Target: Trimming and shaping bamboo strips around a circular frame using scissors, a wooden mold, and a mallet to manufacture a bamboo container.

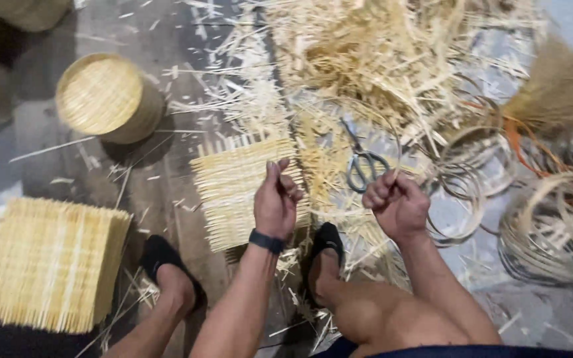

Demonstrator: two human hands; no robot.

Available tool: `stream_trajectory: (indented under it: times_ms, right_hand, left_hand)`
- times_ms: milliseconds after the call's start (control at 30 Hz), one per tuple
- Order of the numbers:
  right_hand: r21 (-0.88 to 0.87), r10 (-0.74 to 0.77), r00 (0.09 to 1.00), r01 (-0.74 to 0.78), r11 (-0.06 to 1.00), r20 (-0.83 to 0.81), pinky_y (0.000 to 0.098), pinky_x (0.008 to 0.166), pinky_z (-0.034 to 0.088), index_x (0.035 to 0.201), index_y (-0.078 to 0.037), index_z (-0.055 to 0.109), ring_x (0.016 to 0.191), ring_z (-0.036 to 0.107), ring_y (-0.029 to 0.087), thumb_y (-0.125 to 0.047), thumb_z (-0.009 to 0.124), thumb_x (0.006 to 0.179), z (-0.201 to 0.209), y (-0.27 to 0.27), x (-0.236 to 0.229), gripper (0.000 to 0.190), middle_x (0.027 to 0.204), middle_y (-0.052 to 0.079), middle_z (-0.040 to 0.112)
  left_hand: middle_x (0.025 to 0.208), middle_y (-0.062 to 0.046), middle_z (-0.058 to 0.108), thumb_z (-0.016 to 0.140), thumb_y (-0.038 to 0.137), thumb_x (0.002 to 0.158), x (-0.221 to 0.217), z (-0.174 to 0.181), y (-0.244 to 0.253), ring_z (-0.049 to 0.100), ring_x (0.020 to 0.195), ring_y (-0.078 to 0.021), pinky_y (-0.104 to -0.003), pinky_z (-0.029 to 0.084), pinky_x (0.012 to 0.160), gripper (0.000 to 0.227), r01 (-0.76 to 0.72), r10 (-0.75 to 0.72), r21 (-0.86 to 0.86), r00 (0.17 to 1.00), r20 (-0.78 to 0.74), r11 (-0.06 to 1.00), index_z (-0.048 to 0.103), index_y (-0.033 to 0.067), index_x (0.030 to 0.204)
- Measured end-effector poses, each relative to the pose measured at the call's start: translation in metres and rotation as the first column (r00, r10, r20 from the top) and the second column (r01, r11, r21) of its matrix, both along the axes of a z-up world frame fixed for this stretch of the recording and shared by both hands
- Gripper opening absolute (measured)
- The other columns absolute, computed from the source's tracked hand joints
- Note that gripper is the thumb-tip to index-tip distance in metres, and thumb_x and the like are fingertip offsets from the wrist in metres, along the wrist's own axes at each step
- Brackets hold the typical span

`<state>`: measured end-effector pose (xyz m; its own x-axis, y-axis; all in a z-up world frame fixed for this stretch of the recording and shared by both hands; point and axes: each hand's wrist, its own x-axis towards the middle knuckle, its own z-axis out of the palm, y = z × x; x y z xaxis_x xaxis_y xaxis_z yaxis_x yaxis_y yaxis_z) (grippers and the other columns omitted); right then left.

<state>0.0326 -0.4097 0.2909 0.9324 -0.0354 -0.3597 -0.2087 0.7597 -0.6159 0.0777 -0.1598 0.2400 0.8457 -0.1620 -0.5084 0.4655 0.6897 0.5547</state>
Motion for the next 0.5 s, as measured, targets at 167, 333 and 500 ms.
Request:
stream_trajectory:
  times_ms: [167, 333, 500]
  right_hand:
    - [-0.203, 0.377, 0.900, -0.420, 0.884, -0.220, 0.0293, 0.053, 0.036, 0.085, -0.002, 0.062, 0.057, 0.043, 0.014, -0.035, 0.051, 0.098, -0.003, 0.007, 0.041, 0.038, 0.064, 0.002, 0.048]
    - [-0.300, 0.440, 0.822, -0.549, 0.780, -0.361, 0.0251, 0.040, 0.022, 0.073, -0.007, 0.055, 0.045, 0.030, 0.008, -0.034, 0.068, 0.099, -0.034, 0.027, 0.065, 0.041, 0.056, -0.003, 0.038]
    - [-0.403, 0.532, 0.802, -0.597, 0.694, -0.272, 0.0247, 0.045, 0.031, 0.080, 0.000, 0.058, 0.051, 0.037, 0.010, -0.037, 0.064, 0.109, -0.042, 0.024, 0.071, 0.047, 0.063, -0.002, 0.041]
  left_hand:
    - [0.060, 0.004, 0.049, 0.068, 0.038, 0.098, 0.004, 0.036, 0.056, 0.039, 0.048, -0.0061, -0.023, 0.027, 0.042, 0.037, 0.147, -0.128, 0.187, 0.986, -0.110, 0.971, 0.071, 0.0013, 0.097]
    - [0.057, 0.004, 0.043, 0.071, 0.035, 0.095, -0.002, 0.022, 0.095, 0.033, 0.043, -0.0055, -0.024, 0.021, 0.037, 0.035, 0.375, -0.306, 0.283, 0.916, -0.260, 0.883, 0.070, 0.0016, 0.084]
    - [0.057, 0.005, 0.040, 0.066, 0.035, 0.097, -0.015, 0.012, 0.106, 0.031, 0.043, -0.0053, -0.023, 0.023, 0.037, 0.032, 0.318, -0.300, 0.106, 0.941, -0.158, 0.942, 0.070, 0.0049, 0.085]
